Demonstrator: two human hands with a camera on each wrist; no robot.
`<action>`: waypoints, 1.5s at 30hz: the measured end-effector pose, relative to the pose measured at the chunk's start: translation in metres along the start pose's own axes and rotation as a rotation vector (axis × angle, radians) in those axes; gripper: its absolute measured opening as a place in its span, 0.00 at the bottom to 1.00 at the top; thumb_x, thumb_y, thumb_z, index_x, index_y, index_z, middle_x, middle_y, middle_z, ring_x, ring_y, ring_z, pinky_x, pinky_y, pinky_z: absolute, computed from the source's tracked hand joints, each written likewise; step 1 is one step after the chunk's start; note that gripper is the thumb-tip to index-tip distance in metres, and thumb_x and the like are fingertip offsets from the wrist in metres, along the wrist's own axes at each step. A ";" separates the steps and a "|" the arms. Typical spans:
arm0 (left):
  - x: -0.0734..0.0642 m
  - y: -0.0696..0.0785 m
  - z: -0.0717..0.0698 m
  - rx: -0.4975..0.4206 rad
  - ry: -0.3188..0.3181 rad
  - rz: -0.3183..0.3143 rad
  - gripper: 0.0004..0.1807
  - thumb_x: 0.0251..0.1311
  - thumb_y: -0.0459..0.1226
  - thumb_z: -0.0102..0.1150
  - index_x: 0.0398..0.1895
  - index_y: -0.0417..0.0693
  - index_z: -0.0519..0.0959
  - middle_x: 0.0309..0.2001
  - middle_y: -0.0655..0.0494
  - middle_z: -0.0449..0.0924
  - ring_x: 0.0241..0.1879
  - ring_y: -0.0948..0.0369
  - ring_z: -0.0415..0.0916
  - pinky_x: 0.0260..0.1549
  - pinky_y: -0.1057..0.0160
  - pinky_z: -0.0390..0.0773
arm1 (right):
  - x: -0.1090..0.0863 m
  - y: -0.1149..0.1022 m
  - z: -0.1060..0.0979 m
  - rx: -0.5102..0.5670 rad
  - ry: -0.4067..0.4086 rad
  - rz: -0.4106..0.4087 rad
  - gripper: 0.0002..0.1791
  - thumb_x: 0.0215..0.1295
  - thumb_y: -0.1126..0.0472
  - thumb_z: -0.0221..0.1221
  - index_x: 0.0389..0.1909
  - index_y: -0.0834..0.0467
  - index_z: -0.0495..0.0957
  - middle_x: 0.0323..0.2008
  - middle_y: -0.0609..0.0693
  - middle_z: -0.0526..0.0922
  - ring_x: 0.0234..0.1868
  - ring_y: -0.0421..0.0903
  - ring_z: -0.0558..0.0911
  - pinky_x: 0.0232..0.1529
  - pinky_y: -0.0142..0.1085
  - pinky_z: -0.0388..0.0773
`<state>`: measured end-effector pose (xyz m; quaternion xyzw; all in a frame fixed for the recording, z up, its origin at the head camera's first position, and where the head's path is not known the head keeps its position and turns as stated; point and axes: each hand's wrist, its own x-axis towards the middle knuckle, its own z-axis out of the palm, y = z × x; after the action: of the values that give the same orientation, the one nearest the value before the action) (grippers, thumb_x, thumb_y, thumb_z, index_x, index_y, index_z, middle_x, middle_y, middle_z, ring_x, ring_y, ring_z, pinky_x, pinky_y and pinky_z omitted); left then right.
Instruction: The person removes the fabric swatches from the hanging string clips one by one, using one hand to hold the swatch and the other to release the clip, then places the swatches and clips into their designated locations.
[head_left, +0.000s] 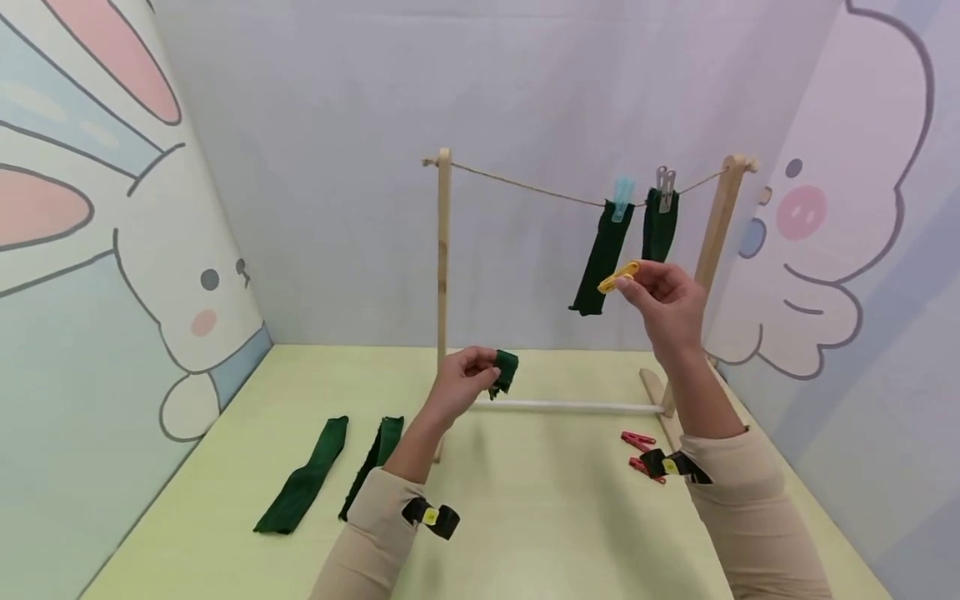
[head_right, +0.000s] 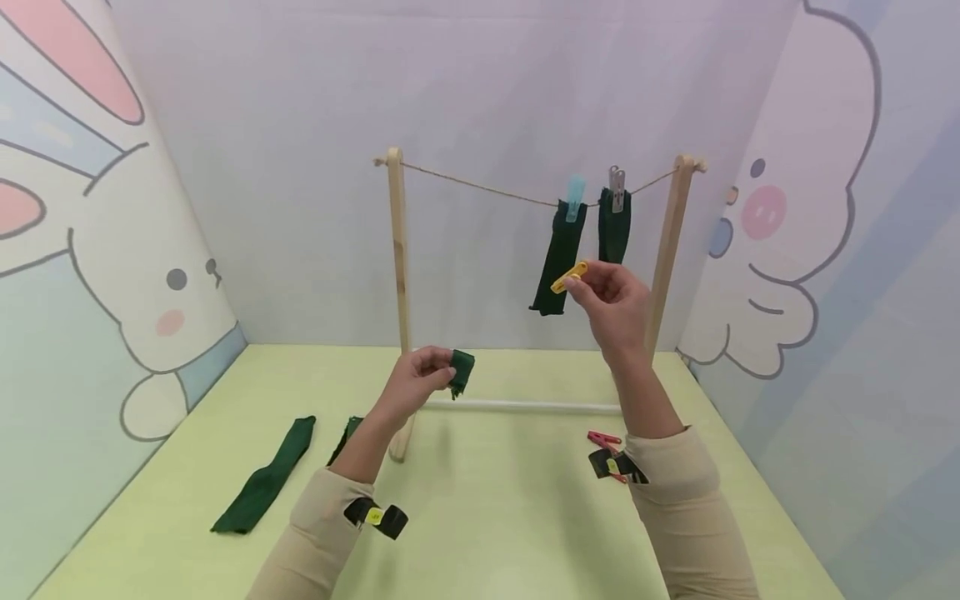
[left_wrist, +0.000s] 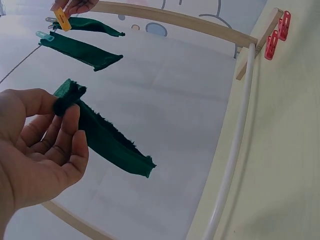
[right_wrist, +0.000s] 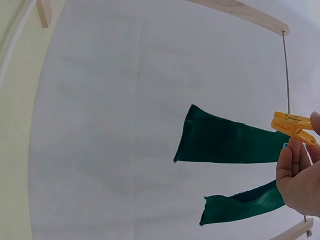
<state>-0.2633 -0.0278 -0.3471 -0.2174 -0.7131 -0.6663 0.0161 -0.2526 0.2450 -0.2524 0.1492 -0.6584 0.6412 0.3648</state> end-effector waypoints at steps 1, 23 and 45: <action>-0.001 -0.003 0.000 -0.002 0.005 -0.005 0.12 0.59 0.26 0.55 0.45 0.30 0.76 0.32 0.52 0.75 0.30 0.62 0.71 0.31 0.66 0.73 | -0.002 0.002 -0.001 -0.009 0.001 0.008 0.16 0.54 0.61 0.67 0.42 0.65 0.78 0.36 0.53 0.80 0.36 0.46 0.79 0.41 0.27 0.75; -0.015 -0.049 -0.013 0.042 0.053 -0.091 0.13 0.62 0.26 0.51 0.48 0.30 0.75 0.36 0.47 0.76 0.32 0.60 0.71 0.31 0.63 0.74 | -0.037 0.023 -0.020 -0.037 -0.014 0.148 0.16 0.55 0.61 0.66 0.43 0.65 0.78 0.36 0.51 0.80 0.35 0.44 0.78 0.39 0.26 0.75; -0.021 -0.069 -0.006 -0.001 0.071 -0.170 0.13 0.61 0.23 0.49 0.48 0.23 0.73 0.34 0.41 0.75 0.34 0.44 0.76 0.37 0.48 0.77 | -0.069 0.050 -0.046 -0.114 -0.021 0.332 0.19 0.57 0.57 0.65 0.46 0.63 0.77 0.36 0.47 0.80 0.36 0.42 0.77 0.38 0.24 0.74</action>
<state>-0.2689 -0.0410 -0.4178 -0.1326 -0.7275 -0.6730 -0.0154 -0.2244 0.2767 -0.3397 0.0243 -0.7132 0.6525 0.2549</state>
